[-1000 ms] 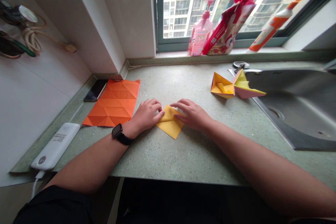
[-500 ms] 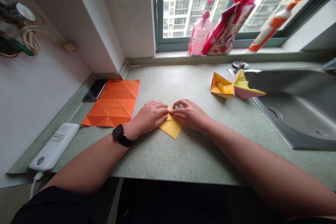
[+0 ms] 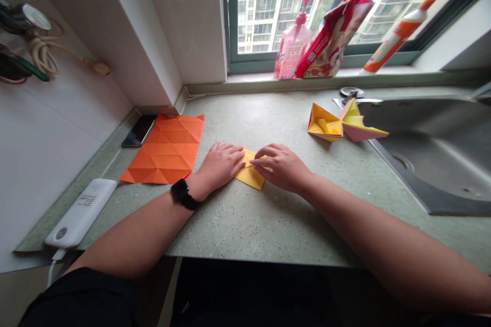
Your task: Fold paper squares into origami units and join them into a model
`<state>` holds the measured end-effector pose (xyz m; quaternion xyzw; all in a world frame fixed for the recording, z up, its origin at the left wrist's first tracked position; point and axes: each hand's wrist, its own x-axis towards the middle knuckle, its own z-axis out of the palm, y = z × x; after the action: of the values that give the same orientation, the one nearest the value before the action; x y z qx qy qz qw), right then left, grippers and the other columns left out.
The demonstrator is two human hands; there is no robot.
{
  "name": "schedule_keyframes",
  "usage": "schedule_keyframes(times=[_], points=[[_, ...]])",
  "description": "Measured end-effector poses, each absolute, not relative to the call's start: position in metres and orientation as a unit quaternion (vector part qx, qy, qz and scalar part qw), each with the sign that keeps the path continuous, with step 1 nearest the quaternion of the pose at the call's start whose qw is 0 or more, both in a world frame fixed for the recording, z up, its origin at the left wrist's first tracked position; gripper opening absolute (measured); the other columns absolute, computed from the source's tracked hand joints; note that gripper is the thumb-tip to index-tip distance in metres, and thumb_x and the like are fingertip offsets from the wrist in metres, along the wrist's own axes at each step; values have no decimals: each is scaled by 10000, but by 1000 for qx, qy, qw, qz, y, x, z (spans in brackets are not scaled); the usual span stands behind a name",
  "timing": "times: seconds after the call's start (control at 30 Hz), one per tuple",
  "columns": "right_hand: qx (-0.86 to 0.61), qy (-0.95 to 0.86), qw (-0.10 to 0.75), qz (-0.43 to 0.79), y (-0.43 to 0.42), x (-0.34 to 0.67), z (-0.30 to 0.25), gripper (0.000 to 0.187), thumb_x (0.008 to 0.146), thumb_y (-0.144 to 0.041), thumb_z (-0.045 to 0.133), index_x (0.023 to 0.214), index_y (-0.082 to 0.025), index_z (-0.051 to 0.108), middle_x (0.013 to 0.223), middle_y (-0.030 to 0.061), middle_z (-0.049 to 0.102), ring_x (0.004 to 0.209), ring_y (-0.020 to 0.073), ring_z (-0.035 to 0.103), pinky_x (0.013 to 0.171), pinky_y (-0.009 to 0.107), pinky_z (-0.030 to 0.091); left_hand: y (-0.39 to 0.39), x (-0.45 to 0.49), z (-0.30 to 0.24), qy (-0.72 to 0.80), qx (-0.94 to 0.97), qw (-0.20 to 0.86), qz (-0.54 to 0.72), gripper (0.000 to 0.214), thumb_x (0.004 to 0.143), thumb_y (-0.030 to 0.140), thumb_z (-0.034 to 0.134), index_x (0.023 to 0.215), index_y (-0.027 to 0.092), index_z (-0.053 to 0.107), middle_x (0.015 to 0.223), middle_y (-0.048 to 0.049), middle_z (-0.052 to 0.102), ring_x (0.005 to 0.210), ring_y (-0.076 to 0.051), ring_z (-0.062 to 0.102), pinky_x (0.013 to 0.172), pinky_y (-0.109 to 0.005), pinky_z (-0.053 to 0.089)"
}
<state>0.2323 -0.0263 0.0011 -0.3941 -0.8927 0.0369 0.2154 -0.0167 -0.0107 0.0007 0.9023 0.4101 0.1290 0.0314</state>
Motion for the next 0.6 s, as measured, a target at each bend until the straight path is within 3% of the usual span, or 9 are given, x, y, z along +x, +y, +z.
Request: schedule_keyframes(times=[0.13, 0.3, 0.6], points=[[-403, -900, 164, 31, -34, 225, 4, 235, 1070, -309, 673, 1170, -346, 882, 1110, 71, 803, 1007, 264, 673, 913, 426, 537, -11, -16, -1, 408, 905, 27, 120, 319, 1143, 345, 546, 1389, 227, 711, 1551, -94, 689, 1491, -314, 565, 1298, -565, 338], [-455, -882, 125, 14, -41, 224, 10, 200, 1048, -311, 699, 1053, -311, 900, 1119, 103, 768, 966, 271, 652, 871, 423, 530, -10, -16, -5, 412, 904, 53, 103, 375, 1159, 338, 507, 1475, 205, 660, 1627, -107, 627, 1541, -299, 535, 1314, -543, 340], [-547, -833, 83, -13, -37, 250, 18, 276, 1024, -351, 678, 862, -298, 895, 983, 131, 758, 868, 291, 650, 691, 404, 490, -12, -20, -7, 418, 901, 85, 82, 437, 1169, 331, 436, 1568, 221, 576, 1697, -120, 548, 1615, -307, 446, 1348, -600, 275]])
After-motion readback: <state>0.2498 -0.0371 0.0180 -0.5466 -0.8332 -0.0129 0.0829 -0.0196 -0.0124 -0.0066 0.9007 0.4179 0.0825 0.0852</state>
